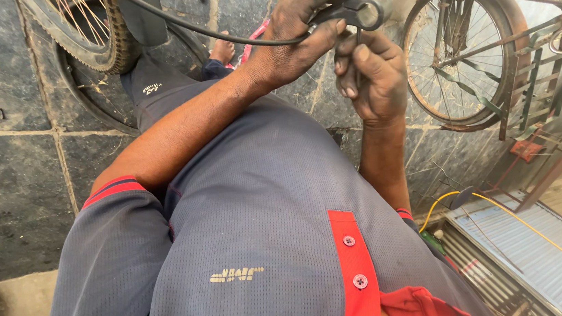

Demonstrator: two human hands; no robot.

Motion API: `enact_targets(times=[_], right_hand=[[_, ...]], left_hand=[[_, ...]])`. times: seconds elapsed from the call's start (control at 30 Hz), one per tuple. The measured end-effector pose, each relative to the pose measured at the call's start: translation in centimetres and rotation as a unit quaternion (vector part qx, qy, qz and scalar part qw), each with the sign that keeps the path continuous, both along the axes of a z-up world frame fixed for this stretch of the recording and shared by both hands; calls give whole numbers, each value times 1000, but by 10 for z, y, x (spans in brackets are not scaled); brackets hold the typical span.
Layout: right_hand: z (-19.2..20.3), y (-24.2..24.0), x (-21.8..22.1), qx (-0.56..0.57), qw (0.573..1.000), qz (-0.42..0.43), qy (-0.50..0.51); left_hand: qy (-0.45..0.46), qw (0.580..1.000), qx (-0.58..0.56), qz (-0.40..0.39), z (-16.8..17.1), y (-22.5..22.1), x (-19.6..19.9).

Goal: The person repairs a bicycle by working on the handlebars and brake components. They use a screwdriver and other tools to adjust the brake levers and cables.

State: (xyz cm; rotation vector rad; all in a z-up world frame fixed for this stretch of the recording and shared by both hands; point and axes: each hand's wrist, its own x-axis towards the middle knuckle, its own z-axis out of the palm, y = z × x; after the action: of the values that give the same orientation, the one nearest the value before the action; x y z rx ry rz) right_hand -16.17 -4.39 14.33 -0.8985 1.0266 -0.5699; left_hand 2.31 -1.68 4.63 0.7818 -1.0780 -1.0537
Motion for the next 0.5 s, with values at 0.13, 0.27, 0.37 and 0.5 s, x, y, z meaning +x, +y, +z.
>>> enact_targets(times=[0.13,0.27,0.37,0.5], right_hand=[[13,6,18,-367,840,153,369],[7,15,32,-536,666,148,497],[5,15,33,-522,683,138,491],[3,12,22,-485,738,146,446]], left_hand=[[38,999,29,-11,2,2,4],[3,997,77,11,9,3,0],[-10,997,74,25,10,4,0],[35,999,27,15,8,2,-2]])
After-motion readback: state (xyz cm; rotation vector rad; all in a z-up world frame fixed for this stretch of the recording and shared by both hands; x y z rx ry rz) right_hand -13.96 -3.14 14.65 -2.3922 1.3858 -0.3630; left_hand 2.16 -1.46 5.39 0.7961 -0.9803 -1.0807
